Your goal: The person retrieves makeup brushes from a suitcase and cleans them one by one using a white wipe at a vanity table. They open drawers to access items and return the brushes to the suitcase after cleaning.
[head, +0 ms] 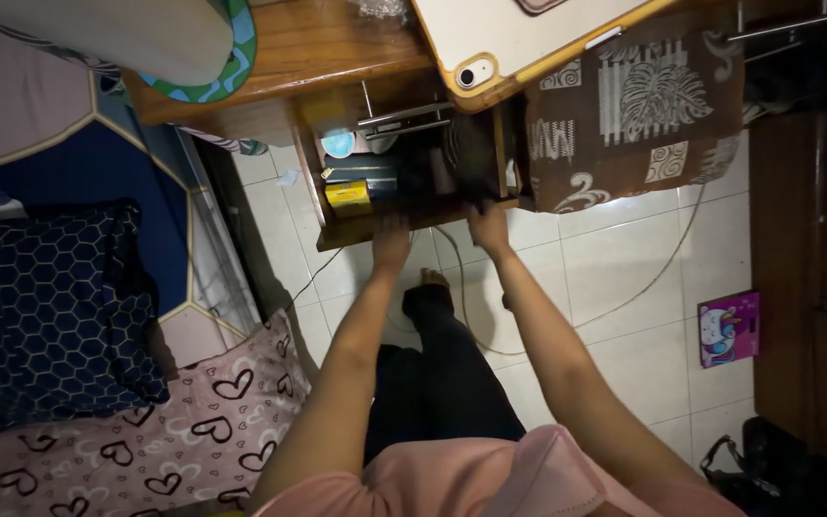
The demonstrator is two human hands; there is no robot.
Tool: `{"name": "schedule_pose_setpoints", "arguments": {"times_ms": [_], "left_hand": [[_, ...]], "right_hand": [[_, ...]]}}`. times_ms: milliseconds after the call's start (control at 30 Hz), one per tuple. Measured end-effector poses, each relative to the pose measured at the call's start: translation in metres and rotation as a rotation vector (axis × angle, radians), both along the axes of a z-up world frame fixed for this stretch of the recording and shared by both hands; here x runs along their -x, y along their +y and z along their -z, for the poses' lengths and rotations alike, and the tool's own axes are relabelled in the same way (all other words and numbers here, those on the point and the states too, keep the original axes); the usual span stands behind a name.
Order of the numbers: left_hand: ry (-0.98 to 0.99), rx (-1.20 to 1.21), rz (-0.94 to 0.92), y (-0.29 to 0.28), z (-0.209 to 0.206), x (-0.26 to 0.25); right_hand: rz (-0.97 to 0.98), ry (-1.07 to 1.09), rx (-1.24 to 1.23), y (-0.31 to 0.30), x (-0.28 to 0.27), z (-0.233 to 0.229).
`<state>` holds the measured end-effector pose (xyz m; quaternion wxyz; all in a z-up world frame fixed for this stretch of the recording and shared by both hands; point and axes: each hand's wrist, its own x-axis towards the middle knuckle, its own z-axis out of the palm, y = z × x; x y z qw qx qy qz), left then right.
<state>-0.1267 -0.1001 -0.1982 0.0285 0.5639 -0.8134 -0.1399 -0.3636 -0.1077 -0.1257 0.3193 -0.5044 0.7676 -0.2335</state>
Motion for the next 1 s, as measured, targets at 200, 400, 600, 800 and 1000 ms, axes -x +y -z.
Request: {"name": "schedule_pose_setpoints", "arguments": {"times_ms": [200,400,600,800,1000], "left_hand": [[0.047,-0.158,-0.057,0.006,0.004,0.001],[-0.171,-0.674,-0.042,-0.006,-0.009,0.020],[-0.162,-0.699,-0.027,-0.010,-0.023,0.020],[-0.141,-0.741,-0.052,-0.016,-0.047,0.019],[-0.117,-0.739,-0.046,-0.019,-0.064,0.014]], "right_hand": [[-0.111,0.360,-0.328,-0.084,0.008,0.042],[-0.189,0.404,-0.385,-0.100,0.016,0.092],[-0.168,0.447,-0.342,-0.104,0.018,0.105],[-0.077,0.410,-0.174,-0.100,0.011,0.099],[0.482,0.175,0.552,0.015,-0.033,0.053]]}}
